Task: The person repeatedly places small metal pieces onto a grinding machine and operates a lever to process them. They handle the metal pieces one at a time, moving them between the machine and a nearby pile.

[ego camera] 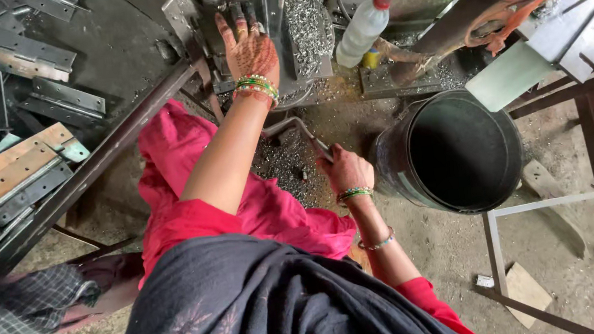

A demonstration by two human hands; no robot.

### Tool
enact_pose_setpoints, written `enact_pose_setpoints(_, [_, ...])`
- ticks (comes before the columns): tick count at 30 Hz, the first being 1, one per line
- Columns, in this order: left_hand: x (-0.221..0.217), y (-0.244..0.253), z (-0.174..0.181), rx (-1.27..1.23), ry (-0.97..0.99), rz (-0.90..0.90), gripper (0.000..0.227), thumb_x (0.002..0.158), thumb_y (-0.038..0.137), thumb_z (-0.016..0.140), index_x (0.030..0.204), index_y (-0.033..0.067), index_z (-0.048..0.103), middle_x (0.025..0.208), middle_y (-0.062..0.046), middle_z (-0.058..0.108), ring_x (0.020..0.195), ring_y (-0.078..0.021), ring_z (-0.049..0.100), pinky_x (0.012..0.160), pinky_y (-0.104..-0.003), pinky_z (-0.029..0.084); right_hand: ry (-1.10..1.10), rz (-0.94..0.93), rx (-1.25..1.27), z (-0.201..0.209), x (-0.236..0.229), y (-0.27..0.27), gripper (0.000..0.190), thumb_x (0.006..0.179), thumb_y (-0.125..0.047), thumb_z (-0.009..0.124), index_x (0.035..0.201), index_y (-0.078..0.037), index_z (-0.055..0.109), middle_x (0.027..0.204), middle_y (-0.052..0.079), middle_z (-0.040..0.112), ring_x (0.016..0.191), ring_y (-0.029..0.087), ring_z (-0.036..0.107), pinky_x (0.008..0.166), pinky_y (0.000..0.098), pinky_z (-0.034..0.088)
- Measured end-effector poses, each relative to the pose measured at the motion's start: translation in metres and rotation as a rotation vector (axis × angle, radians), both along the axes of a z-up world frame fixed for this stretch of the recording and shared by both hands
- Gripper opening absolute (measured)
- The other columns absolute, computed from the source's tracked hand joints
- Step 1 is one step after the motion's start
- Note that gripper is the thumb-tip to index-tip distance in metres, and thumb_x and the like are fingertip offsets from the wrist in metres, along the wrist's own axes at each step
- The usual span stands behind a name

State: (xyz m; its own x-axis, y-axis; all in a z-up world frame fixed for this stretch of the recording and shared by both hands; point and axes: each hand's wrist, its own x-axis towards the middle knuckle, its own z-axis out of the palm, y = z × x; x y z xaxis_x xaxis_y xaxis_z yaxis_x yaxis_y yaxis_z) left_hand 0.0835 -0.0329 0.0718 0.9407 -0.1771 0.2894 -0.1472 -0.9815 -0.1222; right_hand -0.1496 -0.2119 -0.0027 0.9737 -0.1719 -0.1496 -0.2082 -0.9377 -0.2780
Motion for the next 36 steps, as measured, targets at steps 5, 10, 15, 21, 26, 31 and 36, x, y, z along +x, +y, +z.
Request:
enact_pose_setpoints(5, [-0.011,-0.001,0.023,0.028,-0.020,0.000,0.039,0.102,0.025,0.047,0.129,0.0058,0.069,0.157,-0.015,0.050,0.149,-0.0324,0.036,0.119,-0.064,0.003,0.011,-0.035,0.127,-0.051,0.004,-0.004,0.047,0.092,-0.057,0.066,0.104,-0.012,0.062,0.087,0.019,0.073,0.083,0.043,0.070,0.067,0.0553,0.055])
enact_pose_setpoints(10, [-0.034,0.007,-0.002,-0.180,0.042,-0.062,0.040,0.108,0.022,0.043,0.135,0.0034,0.066,0.153,-0.016,0.053,0.148,-0.0297,0.037,0.127,-0.065,0.005,0.084,-0.041,0.041,-0.004,-0.004,0.005,0.044,0.090,-0.055,0.067,0.108,-0.014,0.065,0.087,0.017,0.073,0.083,0.041,0.072,0.068,0.0543,0.056])
enact_pose_setpoints(15, [-0.007,-0.004,-0.008,-0.316,-0.202,-0.059,0.033,0.097,0.023,0.049,0.118,0.0075,0.070,0.141,-0.012,0.061,0.141,-0.0293,0.044,0.118,-0.057,0.020,-0.414,0.120,-0.119,0.117,-0.004,0.021,0.033,0.097,-0.043,0.064,0.110,-0.014,0.071,0.098,0.011,0.075,0.078,0.035,0.071,0.062,0.0464,0.055])
enact_pose_setpoints(21, [-0.046,0.068,0.031,-0.468,-0.146,-0.173,0.030,0.082,0.023,0.063,0.108,0.0118,0.072,0.106,-0.008,0.072,0.115,-0.0262,0.061,0.102,-0.050,0.039,-0.628,0.145,-0.210,0.154,0.011,0.041,0.021,0.098,-0.035,0.069,0.100,-0.014,0.073,0.097,0.007,0.074,0.087,0.031,0.070,0.075,0.0428,0.052])
enact_pose_setpoints(26, [-0.030,0.218,0.030,-0.414,-0.057,0.086,0.023,0.096,0.023,0.061,0.110,0.0083,0.073,0.096,-0.016,0.071,0.096,-0.0323,0.063,0.090,-0.050,0.040,-0.723,0.055,-0.369,0.136,0.022,0.047,0.022,0.102,-0.034,0.071,0.094,-0.014,0.073,0.088,0.006,0.074,0.082,0.027,0.070,0.074,0.0406,0.050])
enact_pose_setpoints(31, [0.128,0.338,-0.021,0.221,-0.571,0.270,0.039,0.086,0.029,0.050,0.113,0.0167,0.076,0.108,-0.005,0.072,0.108,-0.0239,0.059,0.097,-0.054,0.039,-0.723,0.050,-0.403,0.140,0.027,0.055,0.021,0.102,-0.034,0.070,0.096,-0.014,0.073,0.090,0.005,0.074,0.083,0.026,0.070,0.075,0.0394,0.050])
enact_pose_setpoints(36, [0.209,0.401,-0.051,0.237,-0.013,0.134,0.048,0.094,0.032,0.050,0.139,0.0311,0.065,0.131,0.006,0.066,0.129,-0.0237,0.050,0.109,-0.064,0.022,-0.664,-0.054,-0.428,0.151,0.031,0.058,0.021,0.095,-0.034,0.071,0.087,-0.015,0.072,0.081,0.005,0.073,0.077,0.026,0.069,0.072,0.0391,0.050])
